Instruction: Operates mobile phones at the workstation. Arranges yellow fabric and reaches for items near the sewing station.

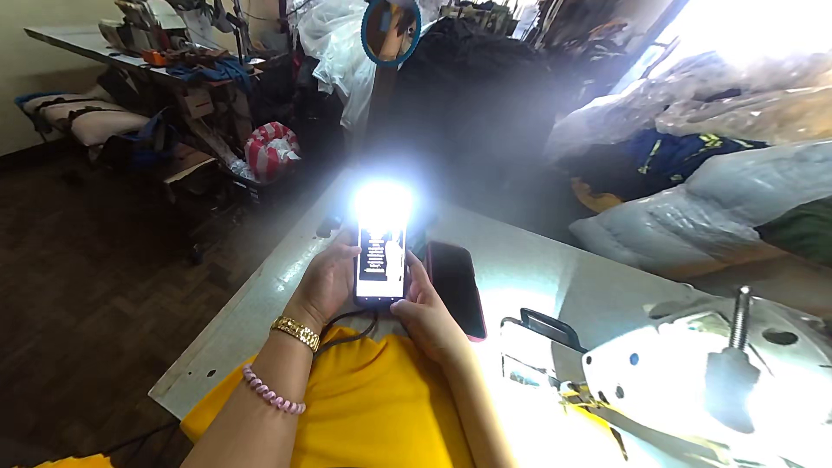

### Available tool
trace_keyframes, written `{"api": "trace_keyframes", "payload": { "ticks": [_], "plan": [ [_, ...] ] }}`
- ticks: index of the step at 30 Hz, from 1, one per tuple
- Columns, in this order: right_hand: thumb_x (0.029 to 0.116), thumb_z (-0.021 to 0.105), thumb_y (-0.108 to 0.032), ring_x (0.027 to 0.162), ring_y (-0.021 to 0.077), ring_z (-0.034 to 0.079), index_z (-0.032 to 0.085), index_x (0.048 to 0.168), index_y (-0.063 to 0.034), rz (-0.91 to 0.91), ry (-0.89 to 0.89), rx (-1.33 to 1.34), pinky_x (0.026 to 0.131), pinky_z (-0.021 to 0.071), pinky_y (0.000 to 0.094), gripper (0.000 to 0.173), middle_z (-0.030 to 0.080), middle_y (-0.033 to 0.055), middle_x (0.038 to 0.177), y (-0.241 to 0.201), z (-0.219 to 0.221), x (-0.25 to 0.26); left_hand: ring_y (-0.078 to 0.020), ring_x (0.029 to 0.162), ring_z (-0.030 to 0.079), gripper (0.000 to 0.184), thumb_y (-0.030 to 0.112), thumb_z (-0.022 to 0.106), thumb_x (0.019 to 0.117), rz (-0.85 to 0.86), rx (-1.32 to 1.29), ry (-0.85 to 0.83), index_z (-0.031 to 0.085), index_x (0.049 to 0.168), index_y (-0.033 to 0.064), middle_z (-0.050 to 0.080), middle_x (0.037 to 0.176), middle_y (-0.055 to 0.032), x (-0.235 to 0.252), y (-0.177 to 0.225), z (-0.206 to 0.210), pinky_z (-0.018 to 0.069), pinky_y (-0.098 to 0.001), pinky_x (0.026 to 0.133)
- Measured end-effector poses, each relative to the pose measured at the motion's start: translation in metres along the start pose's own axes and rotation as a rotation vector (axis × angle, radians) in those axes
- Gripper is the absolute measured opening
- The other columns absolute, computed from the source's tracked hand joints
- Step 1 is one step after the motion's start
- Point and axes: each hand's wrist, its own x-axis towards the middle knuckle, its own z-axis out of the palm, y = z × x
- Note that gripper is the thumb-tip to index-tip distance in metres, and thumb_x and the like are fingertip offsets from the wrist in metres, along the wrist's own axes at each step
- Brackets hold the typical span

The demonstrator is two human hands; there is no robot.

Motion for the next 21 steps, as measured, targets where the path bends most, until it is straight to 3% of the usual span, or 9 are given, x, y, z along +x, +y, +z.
{"api": "trace_keyframes", "payload": {
  "ticks": [6,8,11,14,21],
  "plan": [
    [0.0783,0.058,0.011,0.116,0.0184,0.066,0.019,0.161,-0.031,0.007,-0.009,-0.023,0.092,0.0587,0.0361,0.101,0.055,0.0076,0.145,-0.001,0.001,-0.001,-0.0172,0.124,0.059,0.057,0.025,0.035,0.1004,0.0,-0.002,0.011,0.033,0.157,0.0221,0.055,0.145,-0.0053,-0.001,0.002,0.001,0.0535,-0.0419,0.098],
    [0.08,0.069,0.005,0.116,0.02,0.067,0.018,0.161,-0.0292,-0.015,0.025,-0.076,0.094,0.0595,0.0377,0.102,0.056,0.009,0.142,0.001,0.005,-0.001,-0.0172,0.122,0.061,0.056,0.025,0.036,0.1006,-0.003,0.003,0.008,0.033,0.157,0.0215,0.056,0.144,-0.0059,-0.001,0.001,0.001,0.0541,-0.0415,0.097],
    [0.0755,0.082,-0.011,0.118,0.0154,0.064,0.016,0.161,-0.0288,-0.048,0.114,-0.26,0.095,0.0581,0.0352,0.11,0.056,0.0074,0.142,0.001,0.014,-0.001,-0.0184,0.124,0.059,0.057,0.027,0.037,0.1006,-0.004,0.007,-0.014,0.032,0.157,0.0207,0.054,0.145,-0.0069,0.0,-0.001,0.0,0.0533,-0.0425,0.098],
    [0.0732,0.087,-0.02,0.119,0.0161,0.063,0.013,0.162,-0.0274,-0.057,0.189,-0.411,0.096,0.056,0.0379,0.116,0.053,0.0106,0.144,0.0,0.022,-0.002,-0.0189,0.123,0.06,0.058,0.027,0.038,0.0993,-0.01,-0.013,-0.037,0.032,0.157,0.021,0.054,0.145,-0.0075,0.0,-0.001,-0.002,0.0538,-0.0427,0.097],
    [0.0749,0.086,-0.016,0.124,0.0199,0.06,0.011,0.163,-0.0216,-0.085,0.25,-0.502,0.1,0.0534,0.0417,0.116,0.048,0.0138,0.149,0.002,0.026,-0.001,-0.0184,0.122,0.06,0.056,0.026,0.039,0.0983,0.009,-0.011,-0.061,0.035,0.154,0.02,0.056,0.141,-0.0071,0.0,-0.001,-0.002,0.0541,-0.0419,0.096]
  ]
}}
